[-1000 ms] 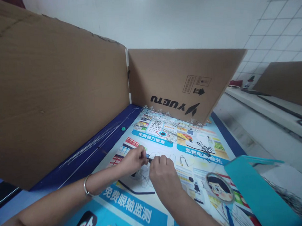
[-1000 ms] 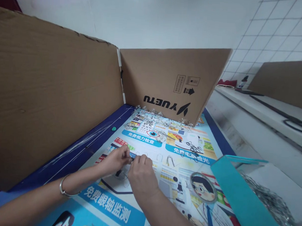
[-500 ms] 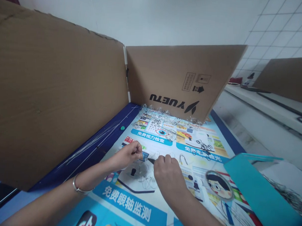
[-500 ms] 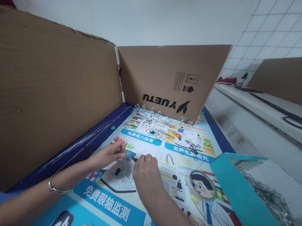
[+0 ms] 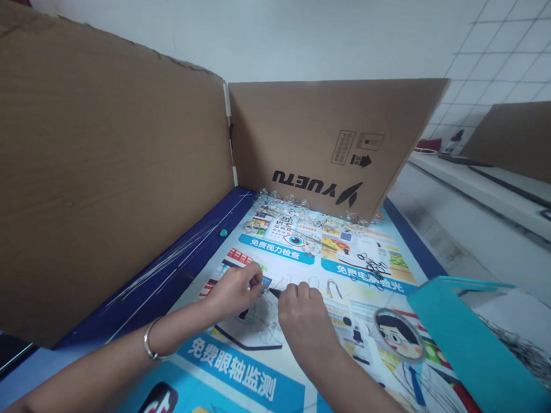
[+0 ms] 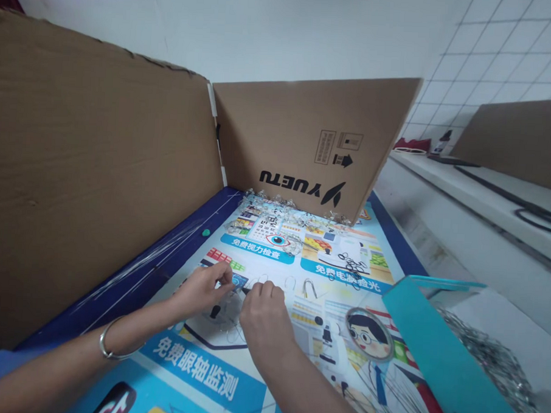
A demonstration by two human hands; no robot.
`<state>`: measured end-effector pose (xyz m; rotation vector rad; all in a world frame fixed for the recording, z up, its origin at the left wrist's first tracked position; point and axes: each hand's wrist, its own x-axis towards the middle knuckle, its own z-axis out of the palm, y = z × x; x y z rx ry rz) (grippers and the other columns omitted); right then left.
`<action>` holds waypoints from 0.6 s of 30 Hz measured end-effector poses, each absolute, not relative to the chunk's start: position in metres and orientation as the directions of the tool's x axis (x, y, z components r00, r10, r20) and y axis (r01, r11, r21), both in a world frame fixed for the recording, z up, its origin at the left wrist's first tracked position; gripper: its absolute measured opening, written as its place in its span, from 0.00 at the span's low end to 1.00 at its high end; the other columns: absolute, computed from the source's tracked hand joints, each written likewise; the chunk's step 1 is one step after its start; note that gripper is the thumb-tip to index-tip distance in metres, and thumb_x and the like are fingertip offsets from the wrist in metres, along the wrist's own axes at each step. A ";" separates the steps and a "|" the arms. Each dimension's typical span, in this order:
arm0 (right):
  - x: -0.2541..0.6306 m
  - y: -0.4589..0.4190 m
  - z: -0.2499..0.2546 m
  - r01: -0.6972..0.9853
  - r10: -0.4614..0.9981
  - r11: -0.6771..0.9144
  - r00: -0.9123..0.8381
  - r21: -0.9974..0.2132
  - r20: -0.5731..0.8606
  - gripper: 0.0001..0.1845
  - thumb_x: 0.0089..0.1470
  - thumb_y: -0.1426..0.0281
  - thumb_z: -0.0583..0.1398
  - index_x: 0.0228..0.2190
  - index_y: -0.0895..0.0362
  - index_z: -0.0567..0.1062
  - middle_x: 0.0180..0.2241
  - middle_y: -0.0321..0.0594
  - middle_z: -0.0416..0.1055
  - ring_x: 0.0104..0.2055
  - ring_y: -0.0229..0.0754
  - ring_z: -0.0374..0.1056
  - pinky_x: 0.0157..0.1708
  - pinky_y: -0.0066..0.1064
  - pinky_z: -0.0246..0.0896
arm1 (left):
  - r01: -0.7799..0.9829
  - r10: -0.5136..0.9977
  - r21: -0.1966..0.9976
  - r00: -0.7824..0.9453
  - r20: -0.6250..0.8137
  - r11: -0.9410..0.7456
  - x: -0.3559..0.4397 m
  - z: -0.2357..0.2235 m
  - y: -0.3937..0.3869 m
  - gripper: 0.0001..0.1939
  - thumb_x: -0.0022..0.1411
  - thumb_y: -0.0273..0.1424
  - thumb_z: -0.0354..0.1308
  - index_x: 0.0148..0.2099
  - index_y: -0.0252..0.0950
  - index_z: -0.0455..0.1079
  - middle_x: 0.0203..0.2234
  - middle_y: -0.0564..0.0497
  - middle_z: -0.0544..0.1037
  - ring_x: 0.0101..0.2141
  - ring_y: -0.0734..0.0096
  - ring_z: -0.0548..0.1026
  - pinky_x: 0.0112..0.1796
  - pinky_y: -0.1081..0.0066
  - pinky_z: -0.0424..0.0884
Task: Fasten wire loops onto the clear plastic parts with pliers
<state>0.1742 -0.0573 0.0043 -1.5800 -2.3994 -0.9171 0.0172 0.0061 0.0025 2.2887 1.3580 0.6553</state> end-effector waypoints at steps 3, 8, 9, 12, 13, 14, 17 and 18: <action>0.172 -0.056 0.003 0.874 0.794 0.268 -0.438 0.405 0.421 0.06 0.44 0.83 0.55 0.24 0.63 0.71 0.22 0.44 0.63 0.26 0.45 0.59 0.24 0.35 0.46 | 0.718 0.903 0.553 0.385 0.190 -0.423 0.021 0.002 0.005 0.01 0.53 0.28 0.53 0.30 0.37 0.64 0.22 0.54 0.74 0.25 0.71 0.71 0.25 0.75 0.57; 0.170 -0.055 0.004 0.891 0.816 0.245 -0.402 0.381 0.415 0.08 0.44 0.84 0.54 0.24 0.63 0.71 0.22 0.45 0.64 0.27 0.46 0.60 0.25 0.36 0.46 | 0.731 0.915 0.551 0.348 0.206 -0.402 0.022 0.000 0.004 0.01 0.52 0.28 0.53 0.29 0.37 0.64 0.20 0.55 0.72 0.23 0.72 0.70 0.25 0.75 0.57; 0.169 -0.055 0.004 0.892 0.816 0.245 -0.402 0.381 0.416 0.08 0.44 0.84 0.54 0.24 0.63 0.71 0.22 0.45 0.64 0.27 0.46 0.60 0.25 0.36 0.46 | 0.731 0.918 0.557 0.339 0.205 -0.394 0.022 0.000 0.004 0.01 0.52 0.28 0.53 0.29 0.37 0.64 0.19 0.55 0.72 0.23 0.72 0.69 0.25 0.75 0.57; 0.168 -0.055 0.005 0.890 0.801 0.250 -0.411 0.380 0.435 0.08 0.44 0.84 0.54 0.24 0.63 0.71 0.22 0.45 0.64 0.26 0.46 0.60 0.24 0.36 0.46 | 0.725 0.932 0.587 0.310 0.189 -0.361 0.023 -0.002 0.006 0.01 0.52 0.28 0.54 0.28 0.37 0.64 0.18 0.56 0.71 0.22 0.73 0.69 0.24 0.75 0.57; 0.168 -0.055 0.005 0.890 0.796 0.252 -0.415 0.381 0.441 0.08 0.44 0.84 0.54 0.24 0.63 0.71 0.22 0.45 0.64 0.27 0.46 0.59 0.24 0.36 0.46 | 0.720 0.935 0.599 0.302 0.186 -0.351 0.023 -0.002 0.006 0.01 0.51 0.28 0.54 0.28 0.37 0.64 0.18 0.56 0.71 0.21 0.73 0.68 0.24 0.75 0.57; 0.168 -0.055 0.004 0.889 0.793 0.254 -0.417 0.381 0.444 0.08 0.44 0.84 0.54 0.24 0.63 0.71 0.22 0.45 0.63 0.27 0.46 0.59 0.24 0.35 0.46 | 0.712 0.937 0.612 0.295 0.186 -0.345 0.024 -0.003 0.007 0.02 0.51 0.28 0.54 0.28 0.37 0.64 0.18 0.56 0.71 0.21 0.73 0.68 0.24 0.75 0.57; 0.168 -0.055 0.004 0.887 0.795 0.261 -0.422 0.382 0.436 0.08 0.44 0.84 0.54 0.24 0.63 0.71 0.23 0.45 0.64 0.27 0.46 0.59 0.24 0.35 0.46 | 0.688 0.940 0.642 0.283 0.192 -0.339 0.026 -0.005 0.011 0.02 0.50 0.28 0.55 0.27 0.37 0.64 0.17 0.57 0.70 0.22 0.73 0.68 0.24 0.76 0.58; 0.168 -0.055 0.004 0.886 0.797 0.262 -0.422 0.383 0.432 0.08 0.44 0.84 0.54 0.25 0.63 0.71 0.23 0.45 0.64 0.27 0.46 0.59 0.24 0.35 0.46 | 0.681 0.941 0.651 0.280 0.191 -0.335 0.027 -0.005 0.011 0.02 0.50 0.28 0.55 0.27 0.37 0.63 0.17 0.57 0.70 0.22 0.73 0.68 0.24 0.76 0.58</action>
